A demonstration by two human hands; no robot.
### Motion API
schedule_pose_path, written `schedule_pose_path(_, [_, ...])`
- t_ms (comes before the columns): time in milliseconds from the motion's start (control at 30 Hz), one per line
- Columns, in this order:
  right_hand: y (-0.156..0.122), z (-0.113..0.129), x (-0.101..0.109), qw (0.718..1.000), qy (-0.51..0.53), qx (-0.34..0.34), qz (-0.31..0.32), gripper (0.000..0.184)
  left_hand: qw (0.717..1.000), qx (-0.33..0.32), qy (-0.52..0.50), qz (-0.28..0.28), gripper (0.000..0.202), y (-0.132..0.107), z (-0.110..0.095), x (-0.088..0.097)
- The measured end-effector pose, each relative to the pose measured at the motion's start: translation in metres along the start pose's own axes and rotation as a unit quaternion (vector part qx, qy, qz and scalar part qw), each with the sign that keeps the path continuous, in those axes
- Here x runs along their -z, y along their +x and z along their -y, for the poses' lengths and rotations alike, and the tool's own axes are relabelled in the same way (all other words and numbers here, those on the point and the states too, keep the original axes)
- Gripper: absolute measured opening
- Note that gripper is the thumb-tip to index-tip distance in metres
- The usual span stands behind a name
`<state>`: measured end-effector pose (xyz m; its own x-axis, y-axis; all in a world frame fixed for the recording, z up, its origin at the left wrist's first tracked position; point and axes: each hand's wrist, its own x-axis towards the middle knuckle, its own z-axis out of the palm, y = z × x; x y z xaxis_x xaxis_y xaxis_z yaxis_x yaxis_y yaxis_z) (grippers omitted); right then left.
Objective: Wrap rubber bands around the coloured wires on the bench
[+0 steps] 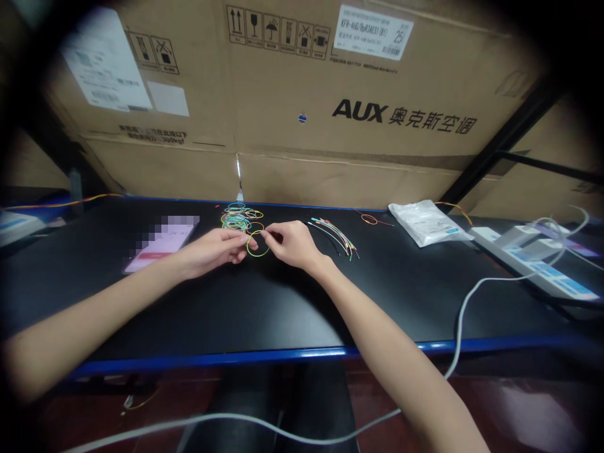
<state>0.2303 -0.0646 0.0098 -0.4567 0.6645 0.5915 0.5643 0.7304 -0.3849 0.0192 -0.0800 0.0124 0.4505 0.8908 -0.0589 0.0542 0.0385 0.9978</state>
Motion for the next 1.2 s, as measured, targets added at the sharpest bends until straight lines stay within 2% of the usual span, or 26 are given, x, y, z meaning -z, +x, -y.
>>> schedule_pose_path(133, [-0.001,-0.001,0.001,1.0,-0.006,0.002,0.009,0.031,0.992,-0.043,0.113,-0.037,0.019,0.0,-0.001,0.0])
schedule_pose_path(200, [-0.001,-0.001,0.001,1.0,-0.016,0.001,0.013,0.029,0.972,-0.087,0.206,-0.077,0.021,-0.001,-0.002,-0.001])
schedule_pose_path(300, [-0.001,0.002,0.0,1.0,-0.021,0.0,0.02,0.028,0.909,-0.186,0.347,-0.136,0.023,-0.003,-0.002,-0.003])
schedule_pose_path(400, [-0.002,0.007,-0.003,1.0,-0.007,0.004,0.021,0.029,0.836,-0.296,0.427,-0.179,0.024,-0.004,0.002,-0.003])
schedule_pose_path(467, [-0.002,0.011,-0.004,1.0,0.005,0.007,0.021,0.029,0.816,-0.325,0.435,-0.197,0.022,-0.004,0.004,-0.001])
schedule_pose_path(500, [-0.002,0.011,-0.005,1.0,0.009,0.007,0.021,0.028,0.824,-0.317,0.425,-0.2,0.021,-0.003,0.005,-0.001])
schedule_pose_path(567, [-0.002,0.011,-0.005,1.0,0.014,0.002,0.016,0.027,0.877,-0.254,0.363,-0.188,0.021,-0.002,0.004,0.0])
schedule_pose_path(633, [-0.001,0.009,-0.003,1.0,0.013,-0.009,0.002,0.027,0.949,-0.155,0.232,-0.149,0.024,-0.001,0.001,-0.001])
schedule_pose_path(667, [-0.001,0.007,-0.002,1.0,0.012,-0.015,-0.004,0.027,0.976,-0.105,0.148,-0.122,0.026,0.0,0.0,-0.002])
schedule_pose_path(700, [-0.001,0.005,-0.001,1.0,0.012,-0.019,-0.01,0.028,0.991,-0.062,0.066,-0.093,0.028,0.0,-0.002,-0.002])
schedule_pose_path(800, [0.0,0.002,0.0,1.0,0.011,-0.023,-0.013,0.03,0.995,0.021,-0.095,-0.019,0.026,-0.001,-0.005,-0.004])
schedule_pose_path(933, [0.0,0.001,0.0,1.0,0.013,-0.022,-0.004,0.03,0.989,0.049,-0.136,0.017,0.021,-0.003,-0.005,-0.005])
schedule_pose_path(1100, [0.0,0.001,-0.001,0.999,0.022,-0.027,0.001,0.031,0.998,-0.001,-0.05,-0.034,0.021,-0.001,-0.003,-0.004])
schedule_pose_path(1200, [0.0,0.003,-0.001,0.999,0.021,-0.028,0.008,0.03,0.988,-0.059,0.107,-0.094,0.026,-0.003,-0.003,-0.004])
